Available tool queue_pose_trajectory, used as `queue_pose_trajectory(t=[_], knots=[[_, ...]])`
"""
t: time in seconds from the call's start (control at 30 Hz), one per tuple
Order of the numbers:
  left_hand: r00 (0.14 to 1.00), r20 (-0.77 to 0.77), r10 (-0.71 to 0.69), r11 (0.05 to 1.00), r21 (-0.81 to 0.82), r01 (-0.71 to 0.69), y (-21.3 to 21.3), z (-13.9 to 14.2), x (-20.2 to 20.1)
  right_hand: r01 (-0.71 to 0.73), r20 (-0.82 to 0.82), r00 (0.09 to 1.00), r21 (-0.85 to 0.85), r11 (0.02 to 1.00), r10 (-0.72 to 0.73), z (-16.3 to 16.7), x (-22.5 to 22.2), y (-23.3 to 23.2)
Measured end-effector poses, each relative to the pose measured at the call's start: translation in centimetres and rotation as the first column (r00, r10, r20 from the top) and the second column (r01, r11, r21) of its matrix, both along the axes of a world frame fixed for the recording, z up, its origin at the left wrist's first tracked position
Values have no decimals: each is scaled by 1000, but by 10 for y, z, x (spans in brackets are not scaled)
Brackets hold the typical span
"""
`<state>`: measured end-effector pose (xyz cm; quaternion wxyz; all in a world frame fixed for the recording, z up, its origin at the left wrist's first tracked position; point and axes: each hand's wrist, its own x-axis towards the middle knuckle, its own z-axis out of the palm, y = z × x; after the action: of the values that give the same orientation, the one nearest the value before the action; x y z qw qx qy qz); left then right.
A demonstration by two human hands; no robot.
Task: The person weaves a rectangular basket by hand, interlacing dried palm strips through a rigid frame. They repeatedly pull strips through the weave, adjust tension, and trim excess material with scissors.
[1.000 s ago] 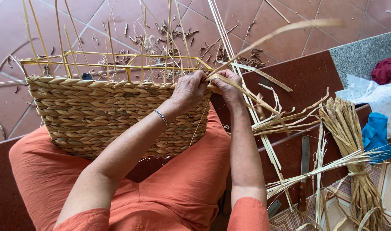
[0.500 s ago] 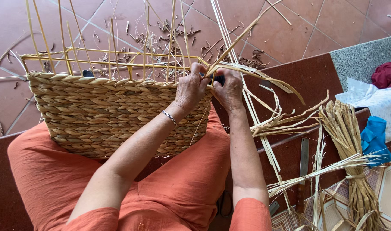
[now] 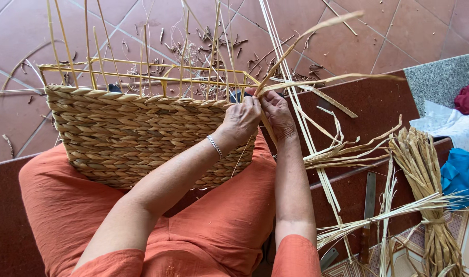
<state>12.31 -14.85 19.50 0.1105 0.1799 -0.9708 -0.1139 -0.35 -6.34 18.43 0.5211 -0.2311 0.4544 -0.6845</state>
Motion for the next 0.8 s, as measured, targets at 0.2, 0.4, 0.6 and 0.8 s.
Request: queue_pose_trajectory(t=[0.2, 0.4, 0.6, 0.8], knots=[[892, 442, -93, 960, 276, -37, -16, 23, -27, 13, -83, 996, 15, 1000, -11, -2, -3, -1], [974, 225, -18, 985, 170, -21, -10, 15, -8, 150, -398, 915, 175, 973, -69, -18, -11, -4], [879, -449, -163, 954, 155, 256, 1, 11, 102, 444, -198, 889, 155, 882, -412, -37, -11, -6], [916, -402, 9, 946, 301, 122, -21, 22, 196, 520, 269, 821, 12, 854, -503, -32, 12, 13]])
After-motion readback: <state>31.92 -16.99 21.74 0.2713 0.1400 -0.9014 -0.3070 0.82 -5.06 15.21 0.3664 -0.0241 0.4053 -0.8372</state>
